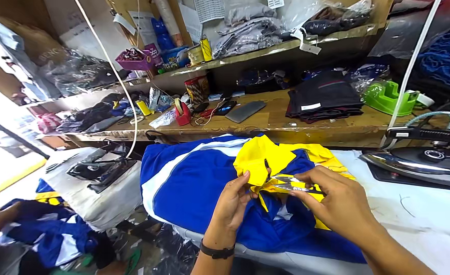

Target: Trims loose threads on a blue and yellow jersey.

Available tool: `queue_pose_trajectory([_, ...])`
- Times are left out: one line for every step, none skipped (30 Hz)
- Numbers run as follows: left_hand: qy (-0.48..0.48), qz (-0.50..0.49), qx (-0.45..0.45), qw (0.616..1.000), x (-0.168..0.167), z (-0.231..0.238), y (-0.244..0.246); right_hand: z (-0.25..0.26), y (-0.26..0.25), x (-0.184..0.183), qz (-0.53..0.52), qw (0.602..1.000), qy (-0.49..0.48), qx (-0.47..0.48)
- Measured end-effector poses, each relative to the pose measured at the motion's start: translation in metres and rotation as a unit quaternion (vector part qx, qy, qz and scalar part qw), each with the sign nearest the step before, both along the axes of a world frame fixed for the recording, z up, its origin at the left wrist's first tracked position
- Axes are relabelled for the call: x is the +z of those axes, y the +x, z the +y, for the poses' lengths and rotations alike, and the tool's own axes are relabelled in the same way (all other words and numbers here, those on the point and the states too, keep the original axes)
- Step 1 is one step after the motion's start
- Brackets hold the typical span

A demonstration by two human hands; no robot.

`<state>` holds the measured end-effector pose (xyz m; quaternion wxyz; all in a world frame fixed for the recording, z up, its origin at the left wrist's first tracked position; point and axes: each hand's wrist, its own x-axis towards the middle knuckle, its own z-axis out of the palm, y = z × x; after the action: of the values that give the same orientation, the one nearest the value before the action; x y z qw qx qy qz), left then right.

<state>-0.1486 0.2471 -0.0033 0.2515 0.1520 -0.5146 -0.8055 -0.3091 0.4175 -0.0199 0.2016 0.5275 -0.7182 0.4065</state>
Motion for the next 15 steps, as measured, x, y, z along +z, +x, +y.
queue_pose_trajectory([-0.016,-0.004,0.002,1.000,-0.001,0.001,0.000,-0.002,0.004,0.002,0.005,1.000,-0.004,0.002])
queue_pose_trajectory([-0.047,-0.011,0.006,0.999,-0.001,0.003,0.000,-0.004,0.007,0.003,0.009,1.000,-0.008,0.007])
queue_pose_trajectory([-0.090,-0.017,0.012,0.996,-0.002,0.004,0.001,-0.006,0.009,0.004,0.013,1.000,-0.013,0.011])
queue_pose_trajectory([-0.133,-0.022,0.016,0.991,-0.002,0.006,0.001,-0.007,0.011,0.005,0.016,1.000,-0.019,0.014])
queue_pose_trajectory([-0.170,-0.026,0.018,0.985,-0.002,0.007,0.002,-0.009,0.012,0.006,0.020,0.999,-0.026,0.015])
queue_pose_trajectory([-0.196,-0.024,0.016,0.980,-0.002,0.007,0.002,-0.009,0.012,0.006,0.023,0.999,-0.032,0.016])
queue_pose_trajectory([-0.209,-0.019,0.011,0.978,-0.002,0.007,0.003,-0.009,0.012,0.006,0.026,0.999,-0.036,0.019])
queue_pose_trajectory([-0.213,-0.014,0.006,0.977,-0.003,0.007,0.004,-0.009,0.012,0.007,0.029,0.999,-0.040,0.022])
queue_pose_trajectory([-0.215,-0.011,0.003,0.976,-0.003,0.006,0.004,-0.008,0.012,0.006,0.031,0.998,-0.044,0.026])
queue_pose_trajectory([-0.217,-0.008,-0.004,0.976,-0.004,0.006,0.005,-0.007,0.012,0.006,0.031,0.998,-0.048,0.030])
queue_pose_trajectory([-0.219,-0.005,-0.011,0.976,-0.005,0.006,0.005,-0.006,0.012,0.005,0.029,0.998,-0.050,0.034])
queue_pose_trajectory([-0.222,-0.004,-0.015,0.975,-0.006,0.006,0.005,-0.004,0.012,0.004,0.027,0.998,-0.049,0.037])
queue_pose_trajectory([-0.224,-0.001,-0.015,0.975,-0.007,0.007,0.005,-0.002,0.011,0.002,0.027,0.998,-0.043,0.036])
queue_pose_trajectory([-0.224,0.001,-0.012,0.975,-0.008,0.008,0.005,0.002,0.011,0.001,0.029,0.999,-0.031,0.030])
queue_pose_trajectory([-0.220,0.005,-0.007,0.975,-0.010,0.008,0.005,0.007,0.009,-0.001,0.029,0.999,-0.015,0.023])
